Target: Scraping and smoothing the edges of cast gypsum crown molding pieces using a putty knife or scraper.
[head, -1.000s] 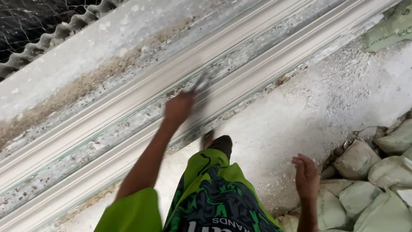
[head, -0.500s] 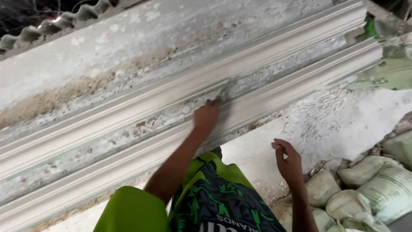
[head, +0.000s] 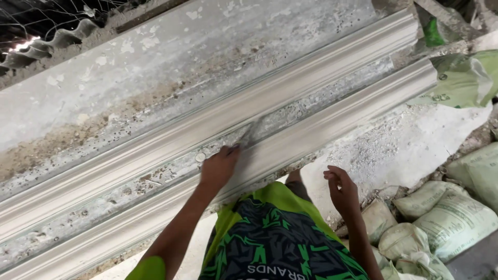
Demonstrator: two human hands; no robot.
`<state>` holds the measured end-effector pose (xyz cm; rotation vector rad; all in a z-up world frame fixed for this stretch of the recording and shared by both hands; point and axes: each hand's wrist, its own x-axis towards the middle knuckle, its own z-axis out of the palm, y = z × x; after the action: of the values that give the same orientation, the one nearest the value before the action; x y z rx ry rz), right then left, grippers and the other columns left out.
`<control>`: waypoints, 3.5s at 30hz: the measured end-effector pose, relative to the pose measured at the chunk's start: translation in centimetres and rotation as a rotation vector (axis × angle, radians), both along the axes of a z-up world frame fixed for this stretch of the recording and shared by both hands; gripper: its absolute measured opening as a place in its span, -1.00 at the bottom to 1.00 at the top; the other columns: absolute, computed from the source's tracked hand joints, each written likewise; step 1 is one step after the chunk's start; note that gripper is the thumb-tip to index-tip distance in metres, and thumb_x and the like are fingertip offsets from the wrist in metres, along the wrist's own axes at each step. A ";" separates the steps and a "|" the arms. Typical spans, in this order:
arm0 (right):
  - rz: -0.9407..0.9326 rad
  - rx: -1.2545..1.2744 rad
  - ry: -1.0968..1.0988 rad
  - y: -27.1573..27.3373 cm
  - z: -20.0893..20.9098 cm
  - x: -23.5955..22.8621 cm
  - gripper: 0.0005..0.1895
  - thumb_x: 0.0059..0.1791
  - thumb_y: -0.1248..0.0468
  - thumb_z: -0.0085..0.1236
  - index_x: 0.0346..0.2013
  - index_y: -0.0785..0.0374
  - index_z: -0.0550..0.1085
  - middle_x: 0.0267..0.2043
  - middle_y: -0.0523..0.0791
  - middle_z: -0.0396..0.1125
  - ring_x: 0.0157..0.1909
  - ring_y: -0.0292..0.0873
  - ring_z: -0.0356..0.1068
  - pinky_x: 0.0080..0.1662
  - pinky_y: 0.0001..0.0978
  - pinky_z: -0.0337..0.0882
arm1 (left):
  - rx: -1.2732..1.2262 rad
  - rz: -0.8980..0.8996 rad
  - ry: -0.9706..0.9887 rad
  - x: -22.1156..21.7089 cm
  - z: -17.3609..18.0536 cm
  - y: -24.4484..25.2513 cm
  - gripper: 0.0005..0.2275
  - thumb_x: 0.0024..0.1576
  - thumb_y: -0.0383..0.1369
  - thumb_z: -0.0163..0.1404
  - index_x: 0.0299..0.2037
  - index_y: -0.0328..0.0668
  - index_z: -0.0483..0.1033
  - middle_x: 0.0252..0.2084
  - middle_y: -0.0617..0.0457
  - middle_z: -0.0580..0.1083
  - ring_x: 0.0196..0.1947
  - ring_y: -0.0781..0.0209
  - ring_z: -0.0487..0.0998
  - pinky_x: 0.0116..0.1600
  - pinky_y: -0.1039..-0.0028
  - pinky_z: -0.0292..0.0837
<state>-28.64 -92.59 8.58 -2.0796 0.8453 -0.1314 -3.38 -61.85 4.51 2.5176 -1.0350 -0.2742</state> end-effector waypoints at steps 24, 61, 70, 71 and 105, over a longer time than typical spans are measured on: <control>0.281 0.065 -0.082 -37.3 -0.7 6.9 -0.75 0.15 0.39 -0.04 0.11 0.33 0.45 -0.08 -0.02 0.53 0.02 -0.16 0.55 -0.04 -0.36 0.52 | -0.088 0.011 -0.184 -2.7 -2.5 -37.0 -0.67 0.18 -0.36 -0.02 0.17 0.17 0.50 -0.05 -0.11 0.50 -0.42 0.07 0.61 -0.50 0.28 0.55; 0.219 0.035 -0.074 -46.7 -1.5 9.4 -0.78 0.13 0.33 0.00 0.04 0.28 0.51 -0.03 -0.05 0.52 -0.04 -0.15 0.53 -0.06 -0.30 0.53 | 0.137 0.029 0.280 -2.5 -1.6 -60.3 -0.69 0.33 -0.41 -0.15 0.27 -0.10 0.36 -0.22 -0.22 0.46 -0.52 0.01 0.61 -0.54 0.23 0.60; 0.218 -0.027 -0.130 -48.0 -0.5 7.8 -0.78 0.13 0.37 -0.01 0.05 0.29 0.50 -0.01 -0.03 0.51 0.05 -0.12 0.53 0.03 -0.25 0.53 | 0.111 -0.126 0.256 -2.0 -1.1 -58.9 -0.80 0.34 -0.34 -0.15 0.10 -0.12 0.45 -0.18 -0.19 0.47 -0.40 -0.08 0.63 -0.39 0.10 0.60; 0.188 -0.017 -0.101 -48.2 -1.1 7.5 -0.78 0.13 0.36 -0.01 0.05 0.28 0.50 -0.03 -0.04 0.52 0.04 -0.13 0.54 0.02 -0.24 0.52 | 0.100 -0.079 0.211 -1.8 -0.6 -58.6 -0.76 0.27 -0.37 -0.12 0.12 -0.07 0.46 -0.20 -0.21 0.47 -0.40 -0.13 0.63 -0.41 0.06 0.58; 0.127 0.039 -0.126 -47.7 -0.5 6.6 -0.78 0.14 0.36 -0.02 0.07 0.28 0.48 -0.06 -0.01 0.53 0.05 -0.15 0.54 -0.01 -0.38 0.56 | 0.049 -0.098 -0.572 19.5 -0.1 -65.4 -0.63 0.19 -0.42 -0.04 0.23 -0.16 0.36 -0.12 -0.17 0.55 -0.52 0.23 0.54 -0.67 0.52 0.37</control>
<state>-22.05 -140.34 8.13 -2.0591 0.6335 -0.1736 16.08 -127.21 4.42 2.6547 -1.3698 0.4274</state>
